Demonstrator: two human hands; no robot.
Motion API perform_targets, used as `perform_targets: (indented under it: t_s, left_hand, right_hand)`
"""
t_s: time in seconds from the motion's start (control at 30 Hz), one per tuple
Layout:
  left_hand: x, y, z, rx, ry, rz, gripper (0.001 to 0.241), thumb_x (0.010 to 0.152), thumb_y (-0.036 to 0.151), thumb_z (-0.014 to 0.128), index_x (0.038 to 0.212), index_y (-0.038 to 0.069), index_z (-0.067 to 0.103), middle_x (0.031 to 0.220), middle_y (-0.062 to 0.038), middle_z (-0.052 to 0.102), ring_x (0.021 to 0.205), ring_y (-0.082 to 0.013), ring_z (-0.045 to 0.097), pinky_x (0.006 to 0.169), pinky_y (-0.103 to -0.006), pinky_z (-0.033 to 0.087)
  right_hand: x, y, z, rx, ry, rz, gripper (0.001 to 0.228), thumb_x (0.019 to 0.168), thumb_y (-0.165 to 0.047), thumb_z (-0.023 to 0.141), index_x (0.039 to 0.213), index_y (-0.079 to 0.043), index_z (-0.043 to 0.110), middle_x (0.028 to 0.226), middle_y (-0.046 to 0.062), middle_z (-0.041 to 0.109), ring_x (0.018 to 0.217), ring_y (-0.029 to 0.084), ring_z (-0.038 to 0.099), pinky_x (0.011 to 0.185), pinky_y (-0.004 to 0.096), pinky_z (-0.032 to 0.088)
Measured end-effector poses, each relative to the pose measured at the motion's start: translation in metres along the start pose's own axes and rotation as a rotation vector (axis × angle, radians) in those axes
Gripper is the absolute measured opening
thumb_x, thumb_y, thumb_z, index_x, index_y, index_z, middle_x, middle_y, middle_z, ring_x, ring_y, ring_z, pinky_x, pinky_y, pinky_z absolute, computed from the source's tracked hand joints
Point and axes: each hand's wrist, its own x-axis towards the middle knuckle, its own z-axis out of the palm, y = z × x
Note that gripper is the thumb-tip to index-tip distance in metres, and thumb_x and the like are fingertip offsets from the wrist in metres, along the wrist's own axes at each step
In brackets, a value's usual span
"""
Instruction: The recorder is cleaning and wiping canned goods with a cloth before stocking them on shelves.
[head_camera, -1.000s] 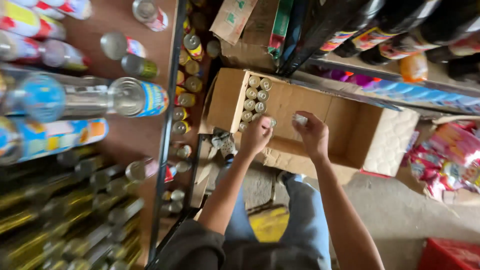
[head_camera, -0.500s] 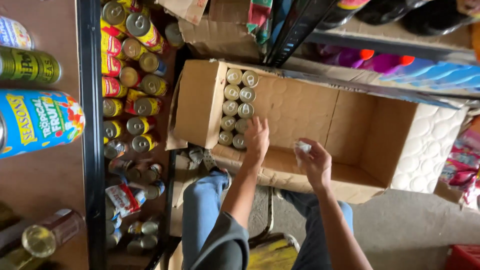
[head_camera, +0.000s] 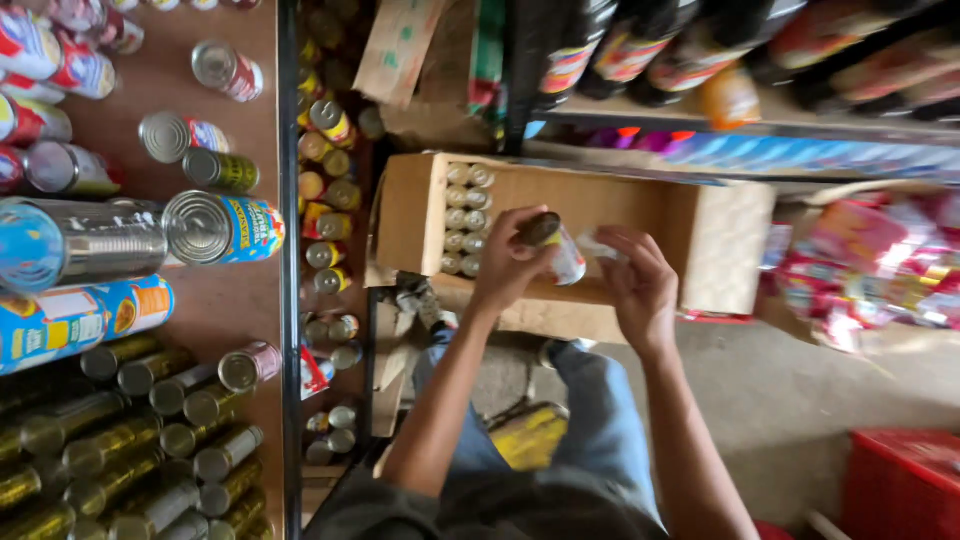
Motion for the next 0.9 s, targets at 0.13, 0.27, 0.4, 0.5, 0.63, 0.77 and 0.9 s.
perform_targets:
  t_s: [0.13, 0.27, 0.4, 0.5, 0.63, 0.77, 0.9]
  left_hand:
    - [-0.010, 0.100, 0.028, -0.224, -0.097, 0.004, 0.070, 0.085, 0.015, 0.082, 0.147, 0.010, 0.050, 0.115, -0.008, 0.056, 0.109, -0.0181, 0.059, 0.098, -0.0353, 0.053]
    - [-0.017, 0.181, 0.068, -0.409, -0.095, 0.118, 0.059, 0.099, 0.032, 0.067, 0.149, 0.007, 0.048, 0.128, -0.017, 0.056, 0.119, -0.0248, 0.055, 0.104, -0.0405, 0.049]
    - [-0.016, 0.229, 0.088, -0.457, 0.014, 0.199, 0.045, 0.109, 0.031, 0.051, 0.146, 0.004, 0.053, 0.133, -0.015, 0.061, 0.118, -0.0186, 0.058, 0.105, -0.0355, 0.048]
    - [-0.017, 0.236, 0.102, -0.509, -0.008, 0.205, 0.049, 0.111, 0.038, 0.048, 0.141, 0.001, 0.057, 0.130, -0.018, 0.062, 0.113, -0.0228, 0.062, 0.100, -0.0371, 0.049]
    - [-0.027, 0.247, 0.105, -0.507, -0.116, 0.107, 0.055, 0.106, 0.040, 0.049, 0.143, 0.000, 0.055, 0.141, -0.020, 0.056, 0.118, -0.0164, 0.065, 0.110, -0.0219, 0.042]
    - [-0.029, 0.286, 0.115, -0.648, -0.147, 0.271, 0.044, 0.106, 0.035, 0.057, 0.138, 0.005, 0.056, 0.131, -0.008, 0.057, 0.110, -0.0172, 0.060, 0.103, -0.0342, 0.044]
    - [-0.034, 0.290, 0.130, -0.596, 0.093, 0.205, 0.036, 0.107, 0.036, 0.056, 0.127, 0.006, 0.057, 0.105, -0.005, 0.062, 0.091, -0.0118, 0.061, 0.083, -0.0296, 0.051]
  right_hand:
    - [0.013, -0.097, -0.027, -0.069, 0.024, -0.232, 0.026, 0.092, 0.005, 0.069, 0.116, -0.003, 0.075, 0.121, 0.018, 0.069, 0.118, 0.038, 0.066, 0.102, 0.049, 0.051]
    - [0.005, -0.153, -0.035, -0.278, 0.145, -0.516, 0.023, 0.098, 0.002, 0.062, 0.114, -0.005, 0.077, 0.128, 0.016, 0.069, 0.119, 0.037, 0.064, 0.104, 0.047, 0.051]
    - [-0.022, -0.165, -0.031, -0.423, 0.119, -0.609, 0.051, 0.107, -0.030, 0.045, 0.142, 0.006, 0.054, 0.151, 0.028, 0.049, 0.139, 0.049, 0.046, 0.117, 0.056, 0.038]
    - [-0.018, -0.176, -0.037, -0.423, 0.027, -0.610, 0.076, 0.108, -0.057, 0.026, 0.158, 0.000, 0.036, 0.164, 0.024, 0.031, 0.154, 0.044, 0.021, 0.126, 0.054, 0.020]
    - [0.010, -0.202, -0.049, -0.370, 0.101, -0.629, 0.082, 0.107, -0.062, 0.030, 0.160, 0.000, 0.032, 0.166, 0.026, 0.025, 0.154, 0.046, 0.018, 0.127, 0.058, 0.018]
    - [-0.002, -0.200, -0.052, -0.362, 0.080, -0.671, 0.085, 0.104, -0.063, 0.033, 0.156, 0.005, 0.036, 0.165, 0.028, 0.025, 0.154, 0.051, 0.017, 0.126, 0.059, 0.017]
    - [-0.028, -0.183, -0.053, -0.375, 0.045, -0.689, 0.081, 0.103, -0.059, 0.037, 0.150, 0.007, 0.044, 0.161, 0.030, 0.031, 0.151, 0.055, 0.021, 0.122, 0.062, 0.023]
